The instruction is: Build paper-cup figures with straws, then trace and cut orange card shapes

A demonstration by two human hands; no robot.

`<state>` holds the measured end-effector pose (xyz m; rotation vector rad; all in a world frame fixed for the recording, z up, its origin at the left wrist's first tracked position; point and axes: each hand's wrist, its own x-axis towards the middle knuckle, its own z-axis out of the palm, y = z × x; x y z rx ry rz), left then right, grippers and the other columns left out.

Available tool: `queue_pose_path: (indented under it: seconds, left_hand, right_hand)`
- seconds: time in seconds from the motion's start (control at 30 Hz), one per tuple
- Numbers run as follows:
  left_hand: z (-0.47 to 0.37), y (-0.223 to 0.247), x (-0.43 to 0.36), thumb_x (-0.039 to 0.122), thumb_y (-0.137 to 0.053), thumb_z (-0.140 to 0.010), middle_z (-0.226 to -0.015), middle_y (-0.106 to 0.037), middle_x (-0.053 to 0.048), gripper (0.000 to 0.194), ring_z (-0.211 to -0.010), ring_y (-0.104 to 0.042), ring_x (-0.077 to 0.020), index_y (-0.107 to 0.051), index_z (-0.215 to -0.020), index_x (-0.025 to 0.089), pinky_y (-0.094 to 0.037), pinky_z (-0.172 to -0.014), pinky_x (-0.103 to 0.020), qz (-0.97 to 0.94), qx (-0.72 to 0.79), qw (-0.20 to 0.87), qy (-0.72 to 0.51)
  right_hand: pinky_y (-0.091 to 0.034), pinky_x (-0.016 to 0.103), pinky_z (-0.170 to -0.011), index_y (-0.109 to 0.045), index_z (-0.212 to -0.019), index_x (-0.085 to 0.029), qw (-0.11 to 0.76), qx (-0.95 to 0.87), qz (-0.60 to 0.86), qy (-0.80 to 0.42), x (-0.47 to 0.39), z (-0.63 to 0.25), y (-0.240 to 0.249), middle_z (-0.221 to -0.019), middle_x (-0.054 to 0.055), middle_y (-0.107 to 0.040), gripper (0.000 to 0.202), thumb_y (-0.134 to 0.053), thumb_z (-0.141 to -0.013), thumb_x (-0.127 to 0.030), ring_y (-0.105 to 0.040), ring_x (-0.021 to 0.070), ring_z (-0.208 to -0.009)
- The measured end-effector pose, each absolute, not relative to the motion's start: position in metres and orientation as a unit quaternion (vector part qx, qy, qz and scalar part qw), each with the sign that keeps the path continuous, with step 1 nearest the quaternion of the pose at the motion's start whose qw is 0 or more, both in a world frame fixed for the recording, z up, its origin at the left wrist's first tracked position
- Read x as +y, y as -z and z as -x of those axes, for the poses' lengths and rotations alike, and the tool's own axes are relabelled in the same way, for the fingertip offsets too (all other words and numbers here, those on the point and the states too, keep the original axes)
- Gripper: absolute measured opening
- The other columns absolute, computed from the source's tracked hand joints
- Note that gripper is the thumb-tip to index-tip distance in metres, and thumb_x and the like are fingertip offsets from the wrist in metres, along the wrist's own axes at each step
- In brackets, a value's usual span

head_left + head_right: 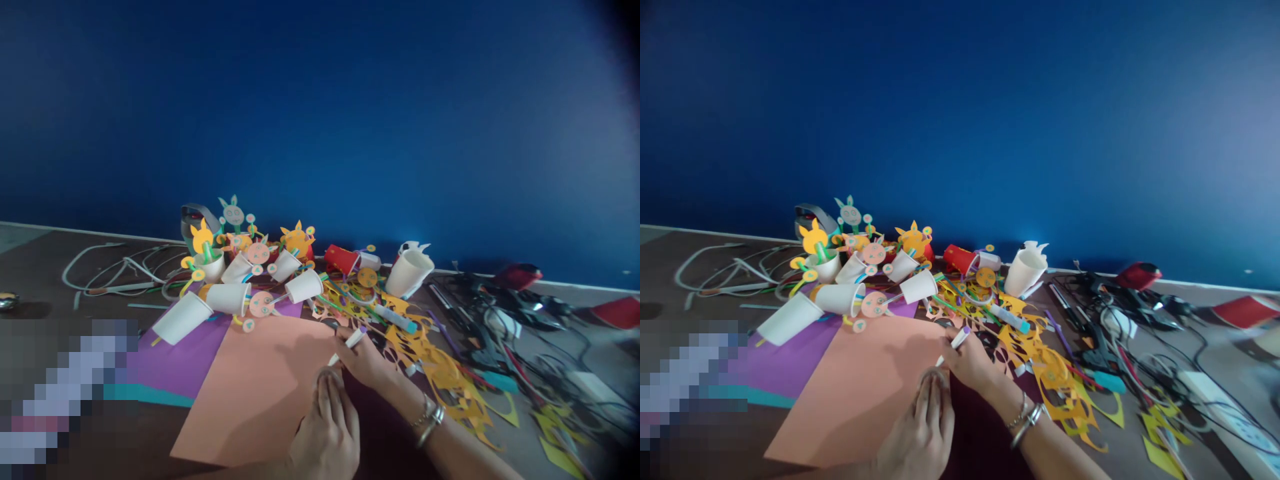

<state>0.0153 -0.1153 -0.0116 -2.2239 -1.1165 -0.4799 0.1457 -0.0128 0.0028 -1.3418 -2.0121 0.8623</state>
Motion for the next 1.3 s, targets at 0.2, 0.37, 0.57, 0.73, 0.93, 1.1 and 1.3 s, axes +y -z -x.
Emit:
queue_pose_path:
  seconds: [0.2, 0.37, 0.57, 0.73, 0.93, 1.1, 1.3]
  left_hand:
    - [-0.014, 0.020, -0.116, 0.018, -0.047, -0.078, -0.101, -0.071, -0.019, 0.036, -0.096, -0.067, -0.0288, -0.067, -0.104, 0.004, -0.055, -0.076, -0.036, 0.839, -0.429, 0.286, 0.171]
    - [-0.012, 0.026, -0.116, 0.018, -0.050, -0.078, -0.106, -0.070, -0.020, 0.038, -0.098, -0.066, -0.0284, -0.065, -0.110, 0.005, -0.056, -0.075, -0.032, 0.846, -0.426, 0.278, 0.160]
    - [-0.012, 0.025, -0.114, 0.014, -0.051, -0.074, -0.104, -0.071, -0.019, 0.036, -0.097, -0.067, -0.0275, -0.068, -0.105, 0.006, -0.057, -0.075, -0.031, 0.845, -0.424, 0.270, 0.182]
    - [-0.013, 0.024, -0.113, 0.010, -0.050, -0.071, -0.103, -0.072, -0.017, 0.036, -0.096, -0.067, -0.0271, -0.070, -0.102, 0.007, -0.057, -0.075, -0.032, 0.842, -0.427, 0.267, 0.195]
    - [-0.013, 0.024, -0.112, 0.008, -0.050, -0.070, -0.100, -0.073, -0.017, 0.035, -0.094, -0.068, -0.0264, -0.071, -0.097, 0.008, -0.058, -0.071, -0.032, 0.831, -0.440, 0.266, 0.213]
    - [-0.007, 0.015, -0.111, 0.004, -0.051, -0.071, -0.104, -0.072, -0.017, 0.036, -0.097, -0.068, -0.0250, -0.069, -0.102, 0.008, -0.058, -0.075, -0.031, 0.869, -0.409, 0.247, 0.128]
    - [-0.008, 0.008, -0.110, 0.000, -0.048, -0.071, -0.106, -0.071, -0.017, 0.040, -0.098, -0.067, -0.0235, -0.068, -0.105, 0.007, -0.057, -0.079, -0.029, 0.872, -0.421, 0.228, 0.103]
  right_hand:
    - [-0.030, 0.024, -0.052, -0.037, -0.064, -0.021, 0.337, -0.723, 0.534, -0.280, -0.034, -0.152, 0.000, -0.058, -0.005, -0.042, 0.028, -0.040, -0.091, -0.029, -0.040, 0.0116, -0.055]
    - [-0.030, 0.024, -0.052, -0.035, -0.063, -0.022, 0.339, -0.711, 0.558, -0.261, -0.047, -0.157, 0.001, -0.057, -0.005, -0.042, 0.029, -0.041, -0.091, -0.028, -0.039, 0.0113, -0.053]
    - [-0.028, 0.025, -0.051, -0.032, -0.063, -0.022, 0.343, -0.696, 0.574, -0.261, -0.059, -0.160, 0.003, -0.056, -0.005, -0.039, 0.030, -0.039, -0.092, -0.029, -0.038, 0.0113, -0.052]
    - [-0.028, 0.025, -0.050, -0.031, -0.062, -0.022, 0.348, -0.689, 0.578, -0.264, -0.070, -0.160, 0.005, -0.056, -0.004, -0.038, 0.031, -0.039, -0.091, -0.028, -0.037, 0.0114, -0.052]
    - [-0.037, 0.024, -0.053, -0.051, -0.075, -0.020, 0.383, -0.651, 0.572, -0.320, -0.075, -0.168, -0.004, -0.055, -0.002, -0.053, 0.029, -0.039, -0.094, -0.038, -0.049, 0.0126, -0.051]
    - [-0.046, 0.027, -0.064, -0.062, -0.092, -0.019, 0.369, -0.691, 0.520, -0.341, -0.077, -0.176, -0.034, -0.064, 0.001, -0.063, 0.024, -0.041, -0.092, -0.030, -0.060, 0.0153, -0.061]
    - [-0.039, 0.037, -0.097, -0.048, -0.125, -0.020, 0.289, -0.843, 0.378, -0.252, -0.079, -0.168, -0.035, -0.118, 0.010, -0.057, 0.062, -0.057, -0.064, -0.013, -0.050, 0.0241, -0.111]
